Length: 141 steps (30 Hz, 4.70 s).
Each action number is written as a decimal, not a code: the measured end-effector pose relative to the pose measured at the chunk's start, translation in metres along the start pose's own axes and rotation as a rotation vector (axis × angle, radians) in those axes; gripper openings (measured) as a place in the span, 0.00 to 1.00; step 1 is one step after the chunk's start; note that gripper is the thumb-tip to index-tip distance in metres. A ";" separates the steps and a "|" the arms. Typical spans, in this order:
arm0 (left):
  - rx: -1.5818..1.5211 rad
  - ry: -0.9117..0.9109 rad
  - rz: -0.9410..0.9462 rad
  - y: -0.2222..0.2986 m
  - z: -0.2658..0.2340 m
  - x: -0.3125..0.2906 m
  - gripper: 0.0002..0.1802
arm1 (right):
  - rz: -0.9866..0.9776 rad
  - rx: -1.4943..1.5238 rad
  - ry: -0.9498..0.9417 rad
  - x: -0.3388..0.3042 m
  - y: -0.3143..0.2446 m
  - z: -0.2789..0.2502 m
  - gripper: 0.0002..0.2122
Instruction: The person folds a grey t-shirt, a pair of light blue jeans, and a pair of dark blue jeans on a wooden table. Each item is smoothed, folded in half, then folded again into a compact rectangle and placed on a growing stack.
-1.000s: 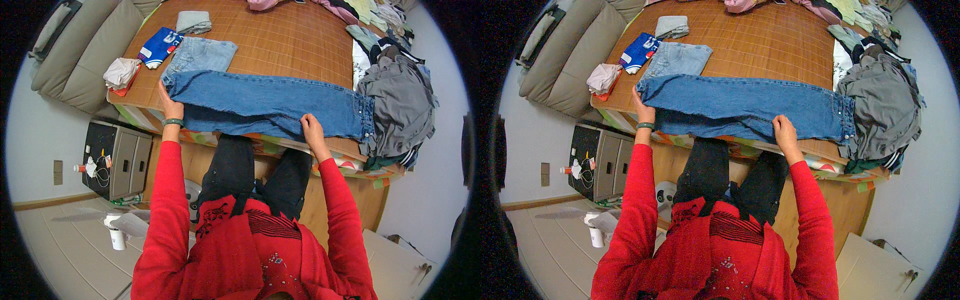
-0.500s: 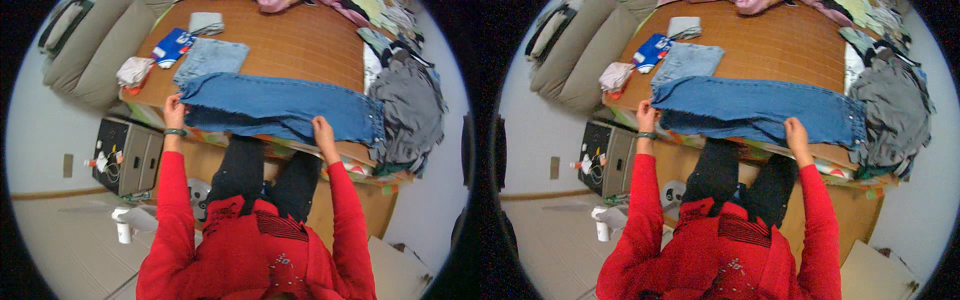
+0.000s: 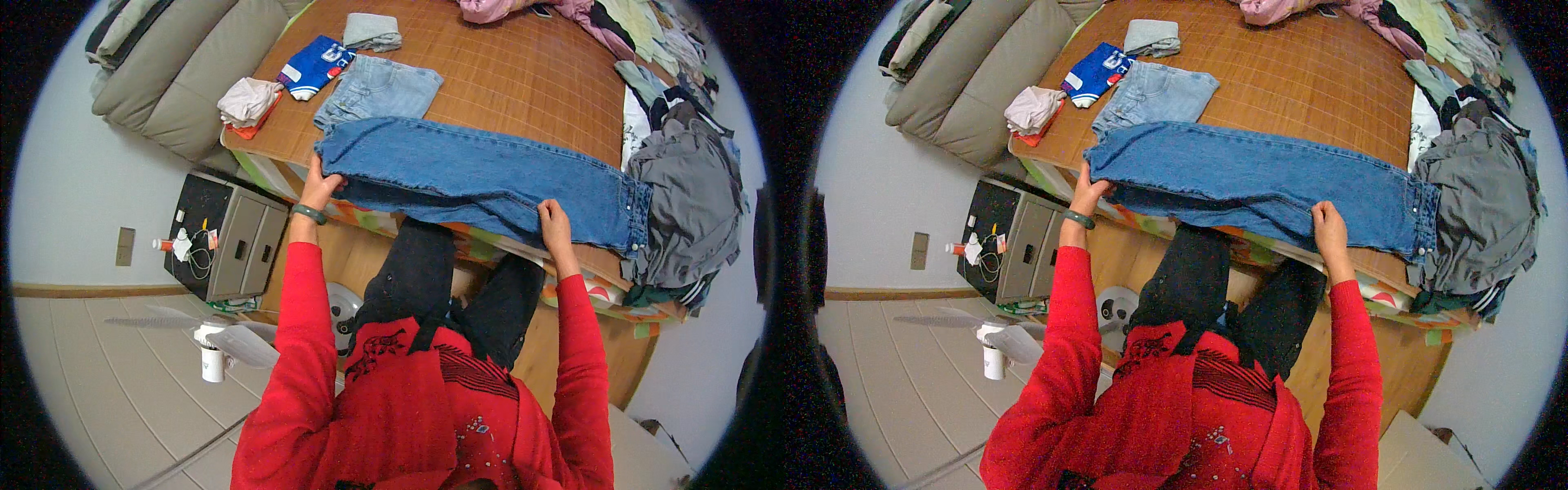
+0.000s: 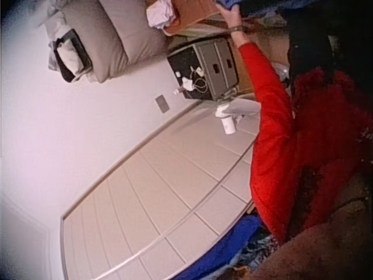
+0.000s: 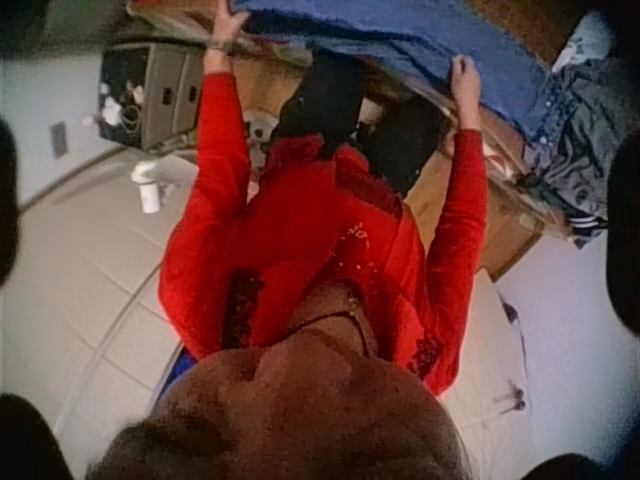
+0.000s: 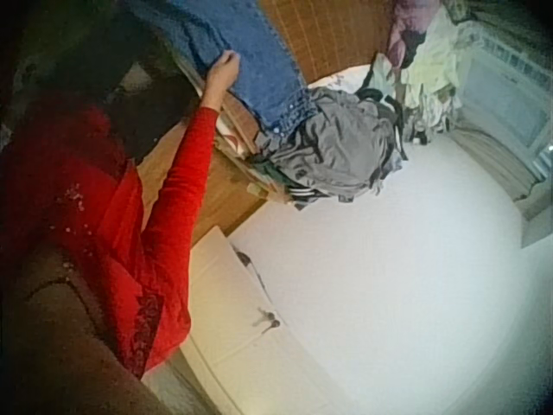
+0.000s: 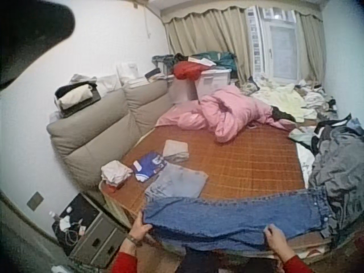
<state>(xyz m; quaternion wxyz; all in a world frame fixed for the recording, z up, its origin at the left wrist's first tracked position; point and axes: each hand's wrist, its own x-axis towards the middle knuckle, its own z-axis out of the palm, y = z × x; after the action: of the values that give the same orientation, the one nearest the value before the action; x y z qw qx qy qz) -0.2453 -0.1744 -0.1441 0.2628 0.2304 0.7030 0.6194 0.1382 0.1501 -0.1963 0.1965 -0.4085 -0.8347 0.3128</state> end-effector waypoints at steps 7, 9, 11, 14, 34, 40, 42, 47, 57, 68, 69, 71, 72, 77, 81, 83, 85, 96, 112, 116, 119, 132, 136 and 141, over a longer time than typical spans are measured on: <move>-0.526 -0.164 -0.142 -0.042 -0.039 -0.018 0.25 | 0.000 -0.053 -0.028 -0.002 0.000 -0.001 0.11; -0.533 -0.067 -0.178 -0.076 -0.043 -0.019 0.25 | 0.000 -0.116 -0.081 -0.006 -0.001 0.000 0.11; -0.246 0.072 -0.416 -0.108 -0.044 -0.017 0.21 | -0.059 -0.181 -0.039 -0.009 -0.003 0.003 0.10; -0.309 0.209 -0.406 -0.133 -0.042 -0.016 0.19 | -0.063 -0.241 -0.051 -0.012 -0.005 0.005 0.08; -1.179 0.342 -0.065 -0.088 0.014 -0.010 0.22 | 0.018 -0.269 -0.225 -0.005 0.000 0.006 0.10; -0.873 0.269 0.207 0.013 0.046 -0.013 0.25 | -0.133 -0.113 -0.143 -0.013 -0.056 0.005 0.22; -0.785 0.229 0.278 0.048 0.071 -0.020 0.25 | -0.193 0.056 -0.157 -0.016 -0.093 0.003 0.25; -0.115 0.130 0.505 0.110 0.146 -0.044 0.26 | -0.130 0.761 -0.380 -0.013 -0.186 -0.007 0.33; 0.330 -0.259 0.747 0.101 0.246 -0.097 0.32 | 0.467 1.370 -0.180 -0.008 -0.182 -0.039 0.05; 0.525 -0.011 0.555 0.045 0.225 -0.089 0.32 | 0.435 1.460 -0.196 0.010 -0.148 -0.064 0.09; 0.567 -0.045 0.468 0.045 0.225 -0.086 0.32 | 0.433 1.457 -0.205 0.010 -0.150 -0.065 0.09; 0.446 -0.078 0.558 0.051 0.224 -0.084 0.35 | 0.372 1.395 -0.230 0.010 -0.156 -0.065 0.10; 0.352 -0.121 0.587 0.057 0.226 -0.084 0.35 | 0.371 1.341 -0.214 0.008 -0.160 -0.063 0.09; -0.172 -0.272 0.420 0.091 0.209 -0.061 0.32 | 0.275 1.291 -0.305 0.001 -0.193 -0.035 0.13; -0.026 -0.034 0.329 0.111 0.201 -0.030 0.38 | 0.108 1.178 -0.375 -0.008 -0.218 -0.006 0.16; 0.075 0.069 0.425 0.119 0.195 -0.016 0.43 | 0.111 1.177 -0.430 -0.010 -0.228 0.007 0.17; 0.215 0.171 0.453 0.126 0.185 -0.008 0.43 | 0.089 1.125 -0.456 -0.009 -0.232 0.014 0.16; 0.762 0.284 0.455 0.141 0.140 0.044 0.11 | -0.131 0.754 -0.497 -0.015 -0.243 0.047 0.17; -0.009 -0.044 0.054 0.133 0.095 0.057 0.12 | 0.076 1.279 -0.566 -0.009 -0.252 0.043 0.15; -0.128 -0.054 0.027 0.128 0.091 0.058 0.11 | 0.107 1.317 -0.527 -0.005 -0.257 0.046 0.15; -0.226 -0.004 0.051 0.122 0.087 0.064 0.11 | 0.119 1.408 -0.547 -0.003 -0.265 0.051 0.16; -0.278 -0.203 0.048 0.138 0.107 0.042 0.15 | 0.078 1.169 -0.342 0.005 -0.290 0.082 0.21; -0.050 -0.189 -0.040 0.126 0.085 0.035 0.34 | -0.015 1.117 -0.276 0.009 -0.297 0.106 0.18; 0.281 0.040 -0.056 0.063 0.019 0.085 0.26 | -0.221 0.835 -0.355 -0.004 -0.271 0.117 0.20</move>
<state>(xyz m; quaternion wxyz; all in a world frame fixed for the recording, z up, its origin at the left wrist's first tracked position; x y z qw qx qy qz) -0.2971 -0.0970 -0.0904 0.2310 0.2329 0.7941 0.5116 -0.0794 -0.0226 -0.0970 0.2303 -0.1430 -0.6965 0.6644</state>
